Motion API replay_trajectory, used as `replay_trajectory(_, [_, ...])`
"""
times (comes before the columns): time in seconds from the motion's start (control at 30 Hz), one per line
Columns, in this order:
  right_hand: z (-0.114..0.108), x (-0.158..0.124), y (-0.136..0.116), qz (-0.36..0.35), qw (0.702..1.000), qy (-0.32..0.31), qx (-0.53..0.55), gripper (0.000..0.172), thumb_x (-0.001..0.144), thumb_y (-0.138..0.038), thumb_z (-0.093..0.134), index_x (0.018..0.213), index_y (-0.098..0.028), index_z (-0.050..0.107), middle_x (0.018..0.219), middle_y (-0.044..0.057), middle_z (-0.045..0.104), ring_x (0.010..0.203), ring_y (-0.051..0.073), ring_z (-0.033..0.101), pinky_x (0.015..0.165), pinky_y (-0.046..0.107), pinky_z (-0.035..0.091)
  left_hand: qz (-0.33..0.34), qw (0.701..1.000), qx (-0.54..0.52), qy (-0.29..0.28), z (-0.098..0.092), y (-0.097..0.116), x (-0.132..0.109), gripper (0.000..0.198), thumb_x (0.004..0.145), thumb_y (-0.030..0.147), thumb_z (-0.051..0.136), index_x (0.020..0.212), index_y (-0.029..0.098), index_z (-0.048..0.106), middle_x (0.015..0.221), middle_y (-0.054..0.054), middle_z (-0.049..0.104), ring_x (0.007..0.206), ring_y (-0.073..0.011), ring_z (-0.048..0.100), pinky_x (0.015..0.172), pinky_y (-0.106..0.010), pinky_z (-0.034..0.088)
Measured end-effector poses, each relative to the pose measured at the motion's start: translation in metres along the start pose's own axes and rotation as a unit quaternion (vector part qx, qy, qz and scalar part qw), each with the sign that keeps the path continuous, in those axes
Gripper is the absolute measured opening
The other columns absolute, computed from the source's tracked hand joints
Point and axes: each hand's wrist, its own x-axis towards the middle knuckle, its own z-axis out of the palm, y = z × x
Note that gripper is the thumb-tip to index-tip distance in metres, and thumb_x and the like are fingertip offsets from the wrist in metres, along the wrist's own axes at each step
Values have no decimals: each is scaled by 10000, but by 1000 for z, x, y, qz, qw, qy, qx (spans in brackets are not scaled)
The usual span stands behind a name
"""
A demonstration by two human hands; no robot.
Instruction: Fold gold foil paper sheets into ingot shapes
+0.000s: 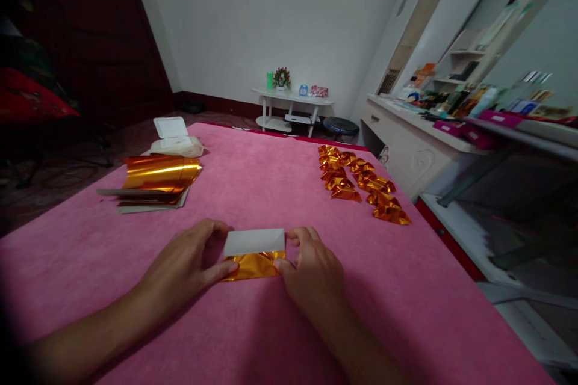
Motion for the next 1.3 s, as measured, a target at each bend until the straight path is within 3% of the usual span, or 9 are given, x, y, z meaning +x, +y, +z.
replay_trajectory(0.23, [-1,9,2,-19,997,-60,33,89,629,-229,642,714,-231,617,732,-35,517,588,111,472,509,223,281,36,997,-18,-62,-7,-11,19,341,622,422,731,848,190,623,877,-22,588,775,-181,529,657,-271,368])
replay_trajectory(0.43, [9,0,9,-47,990,-22,132,67,681,-218,629,647,-200,574,585,-49,502,511,97,453,467,203,300,62,979,-164,-107,3,-9,23,172,669,278,709,684,146,601,679,-1,594,622,-130,533,556,-224,361])
replay_trajectory(0.57, [6,-8,8,-176,959,76,211,97,737,-122,558,670,-191,570,652,-12,578,575,116,526,517,215,396,183,973,-135,23,-2,-3,13,97,764,154,601,671,153,572,681,-12,635,633,-125,558,648,-262,383])
replay_trajectory(0.63, [-1,-10,4,-307,916,159,203,184,732,-29,508,699,-196,580,749,15,629,677,131,574,603,237,442,308,942,-60,122,-11,-1,7,87,784,115,570,713,164,578,724,-17,651,697,-137,562,708,-297,362])
replay_trajectory(0.73, [-15,-12,-1,-435,859,224,152,235,734,9,507,770,-207,591,802,31,665,727,139,586,651,265,463,421,889,18,179,-24,-1,0,93,824,108,533,824,171,601,771,-24,666,757,-150,559,722,-320,342])
replay_trajectory(1.0, [-29,-20,-5,-473,841,254,70,225,762,-23,540,832,-226,605,941,31,716,892,174,594,751,318,484,486,846,59,211,-33,-2,-8,136,813,110,574,906,167,656,797,-31,694,835,-186,576,738,-353,354])
replay_trajectory(1.17, [-18,-19,-4,-417,866,187,205,165,737,-50,564,760,-211,593,833,11,720,748,159,630,699,306,480,395,898,-78,179,-31,7,-5,136,777,95,603,839,196,669,804,-21,691,795,-168,596,742,-331,389])
replay_trajectory(1.27, [-8,-20,-7,-189,894,67,400,57,762,-171,605,743,-193,556,645,-4,657,536,118,578,514,226,444,139,939,-311,50,-26,16,-1,78,772,199,631,709,153,639,672,-18,643,633,-131,585,607,-254,426])
replay_trajectory(1.3, [-6,-20,-9,-100,885,16,455,70,767,-215,613,785,-191,550,603,-12,633,486,106,547,469,207,417,37,918,-395,-16,-24,18,1,119,744,243,667,711,139,621,644,-16,626,591,-123,576,561,-233,419])
